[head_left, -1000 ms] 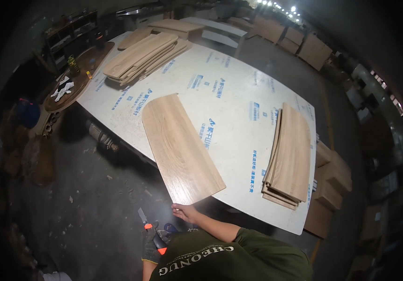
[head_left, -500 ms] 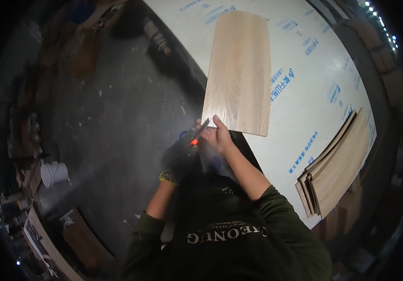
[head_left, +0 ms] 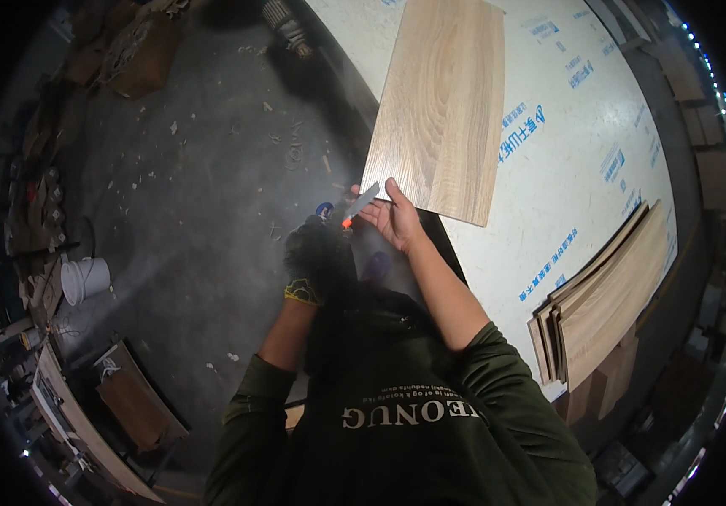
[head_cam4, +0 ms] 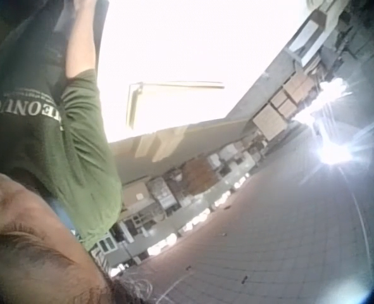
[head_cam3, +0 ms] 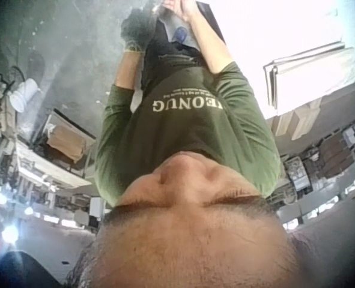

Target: Manually sanding the edge of a wooden board with a small block.

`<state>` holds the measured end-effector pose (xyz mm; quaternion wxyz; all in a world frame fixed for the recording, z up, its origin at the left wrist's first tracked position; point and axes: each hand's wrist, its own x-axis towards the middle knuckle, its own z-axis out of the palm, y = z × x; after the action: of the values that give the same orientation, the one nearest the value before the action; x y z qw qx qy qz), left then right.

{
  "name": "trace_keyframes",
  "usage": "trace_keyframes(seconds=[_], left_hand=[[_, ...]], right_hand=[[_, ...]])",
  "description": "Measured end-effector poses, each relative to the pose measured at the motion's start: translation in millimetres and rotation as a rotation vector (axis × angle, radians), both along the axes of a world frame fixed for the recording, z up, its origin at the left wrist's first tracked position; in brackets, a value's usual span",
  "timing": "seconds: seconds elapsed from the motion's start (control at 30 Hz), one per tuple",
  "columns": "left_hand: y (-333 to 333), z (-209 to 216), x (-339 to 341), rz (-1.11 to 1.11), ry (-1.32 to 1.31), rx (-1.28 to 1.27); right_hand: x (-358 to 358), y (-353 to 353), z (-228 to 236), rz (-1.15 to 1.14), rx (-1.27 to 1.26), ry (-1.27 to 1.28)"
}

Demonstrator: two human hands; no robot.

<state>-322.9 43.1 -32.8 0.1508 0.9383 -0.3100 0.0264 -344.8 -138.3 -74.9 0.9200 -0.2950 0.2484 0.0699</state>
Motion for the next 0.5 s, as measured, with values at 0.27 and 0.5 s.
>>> trace_keyframes(seconds=[0.27,0.5], left_hand=[[-10.2,38.4,1.8,0.041,0.157,0.136],[0.4,23.0,1.9,0.024,0.127,0.107]], right_hand=[[1.1,-3.1,2.1,-0.005,-0.035,0.008],[-0.3,-1.8,2.4,-0.004,-0.037,-0.012]])
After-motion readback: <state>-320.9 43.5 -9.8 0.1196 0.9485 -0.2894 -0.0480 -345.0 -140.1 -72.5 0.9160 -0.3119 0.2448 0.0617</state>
